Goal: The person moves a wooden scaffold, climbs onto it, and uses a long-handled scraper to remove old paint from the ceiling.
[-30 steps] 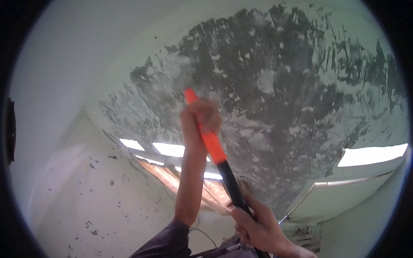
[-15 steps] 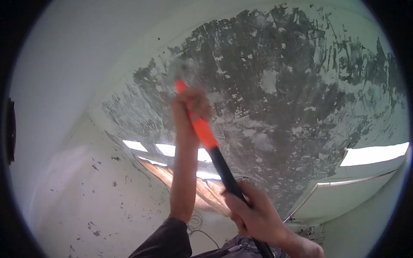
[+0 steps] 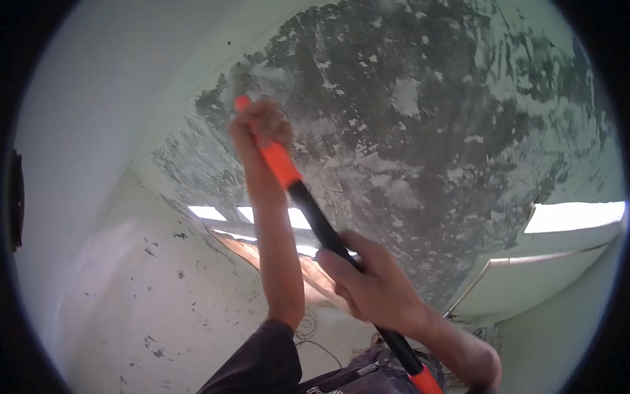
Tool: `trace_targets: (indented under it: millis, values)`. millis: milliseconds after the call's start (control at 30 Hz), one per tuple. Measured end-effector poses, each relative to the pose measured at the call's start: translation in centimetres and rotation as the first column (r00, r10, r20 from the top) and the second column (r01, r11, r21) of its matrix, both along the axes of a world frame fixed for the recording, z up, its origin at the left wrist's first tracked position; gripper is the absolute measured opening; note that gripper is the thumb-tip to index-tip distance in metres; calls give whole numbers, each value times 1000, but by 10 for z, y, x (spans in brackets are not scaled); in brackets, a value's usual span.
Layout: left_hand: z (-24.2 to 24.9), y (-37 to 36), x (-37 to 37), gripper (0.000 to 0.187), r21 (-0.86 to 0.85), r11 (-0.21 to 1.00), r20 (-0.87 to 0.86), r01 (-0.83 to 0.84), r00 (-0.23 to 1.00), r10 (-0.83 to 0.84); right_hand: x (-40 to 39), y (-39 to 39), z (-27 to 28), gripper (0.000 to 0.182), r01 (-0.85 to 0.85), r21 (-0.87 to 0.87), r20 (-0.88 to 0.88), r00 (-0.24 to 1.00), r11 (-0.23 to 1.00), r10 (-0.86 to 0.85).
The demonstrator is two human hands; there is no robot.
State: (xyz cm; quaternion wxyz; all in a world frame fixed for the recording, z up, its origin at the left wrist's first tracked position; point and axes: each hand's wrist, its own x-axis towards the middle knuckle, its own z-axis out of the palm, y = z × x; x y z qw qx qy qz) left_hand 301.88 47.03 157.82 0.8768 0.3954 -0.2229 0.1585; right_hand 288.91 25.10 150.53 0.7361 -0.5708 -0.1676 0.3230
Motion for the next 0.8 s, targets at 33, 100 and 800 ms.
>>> trace_targets:
  millis: [33,100,800]
  values:
    - [4,6,-3,29,8,1000,0,7,1000,-7,2,9,0,26,-13,51,47,999,999,11]
    - [2,15,-2,29,10,991,-20,135,991,-135,-10,11,-3,27,3,52,62,998,999,-7]
    - [-146,-316,-26,29,277,865,-380,418,875,-301,-97,-182,-209,47,515,304,-253,855,802,-453]
